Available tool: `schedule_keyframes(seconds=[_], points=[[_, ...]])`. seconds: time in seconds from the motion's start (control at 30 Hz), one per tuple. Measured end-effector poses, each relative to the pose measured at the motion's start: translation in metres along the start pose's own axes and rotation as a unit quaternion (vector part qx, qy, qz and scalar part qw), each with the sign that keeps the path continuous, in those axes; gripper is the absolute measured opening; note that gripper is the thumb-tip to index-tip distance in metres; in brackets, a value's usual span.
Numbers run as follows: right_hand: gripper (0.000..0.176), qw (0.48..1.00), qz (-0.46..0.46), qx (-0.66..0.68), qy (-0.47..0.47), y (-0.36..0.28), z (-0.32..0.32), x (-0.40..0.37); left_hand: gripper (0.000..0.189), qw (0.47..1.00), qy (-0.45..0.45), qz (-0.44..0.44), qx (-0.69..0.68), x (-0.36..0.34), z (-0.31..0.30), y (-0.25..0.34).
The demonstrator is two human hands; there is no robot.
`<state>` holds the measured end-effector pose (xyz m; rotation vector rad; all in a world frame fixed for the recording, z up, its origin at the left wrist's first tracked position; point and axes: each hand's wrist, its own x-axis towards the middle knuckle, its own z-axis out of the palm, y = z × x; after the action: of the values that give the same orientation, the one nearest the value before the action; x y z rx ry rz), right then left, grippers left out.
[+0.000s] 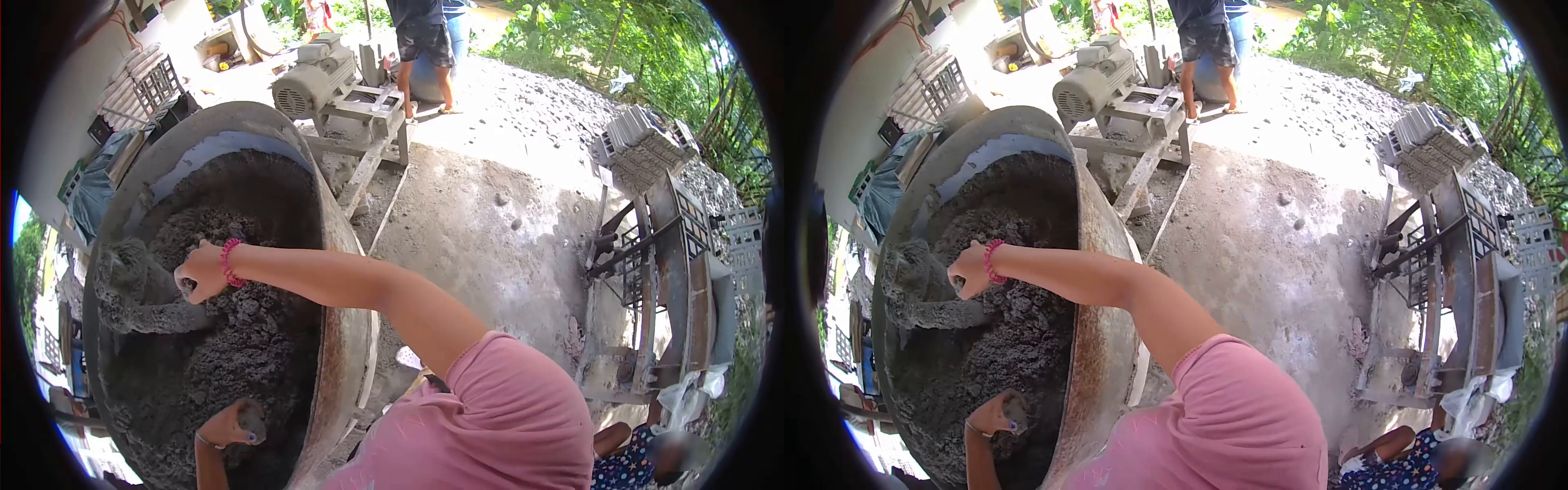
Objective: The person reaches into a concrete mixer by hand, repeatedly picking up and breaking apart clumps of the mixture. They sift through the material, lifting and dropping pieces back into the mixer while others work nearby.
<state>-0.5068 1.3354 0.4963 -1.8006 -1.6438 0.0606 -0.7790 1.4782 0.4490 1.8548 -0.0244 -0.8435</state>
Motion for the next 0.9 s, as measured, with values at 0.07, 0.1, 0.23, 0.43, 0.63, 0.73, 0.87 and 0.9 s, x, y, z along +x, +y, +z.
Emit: schedule_keyframes(seconds=[0.07, 0.1, 0.23, 0.43, 0.63, 0.73, 0.87, 0.9], points=[[0.039, 0.989, -0.008, 0.141, 0.042, -0.027, -0.019, -0.012, 0.059, 0.993, -0.020, 0.074, -0.086, 0.020, 0.003, 0.020], [0.039, 0.974, -0.009, 0.220, 0.053, -0.039, -0.026, -0.016, 0.058, 0.985, -0.028, 0.110, -0.130, 0.027, 0.008, 0.032], [0.032, 0.761, 0.063, 0.645, 0.019, -0.068, -0.046, -0.043, 0.061, 0.849, -0.073, 0.166, -0.496, 0.048, 0.048, 0.080], [0.029, 0.764, 0.137, 0.631, -0.006, -0.070, -0.047, -0.100, 0.051, 0.933, 0.240, 0.152, -0.220, 0.038, 0.041, 0.117], [0.039, 0.919, 0.058, 0.390, -0.017, -0.046, -0.039, -0.118, 0.043, 0.921, 0.373, 0.108, 0.000, 0.025, 0.036, 0.123], [0.038, 0.954, -0.003, 0.298, 0.026, -0.040, -0.041, -0.122, 0.031, 0.883, 0.397, 0.181, 0.172, 0.020, 0.029, 0.120], [0.037, 0.982, 0.016, 0.186, 0.037, -0.056, -0.066, -0.129, 0.012, 0.834, 0.511, 0.177, 0.107, 0.005, 0.024, 0.140], [0.036, 0.982, 0.016, 0.182, 0.044, -0.059, -0.068, -0.130, 0.008, 0.818, 0.536, 0.171, 0.118, 0.006, 0.023, 0.130]])
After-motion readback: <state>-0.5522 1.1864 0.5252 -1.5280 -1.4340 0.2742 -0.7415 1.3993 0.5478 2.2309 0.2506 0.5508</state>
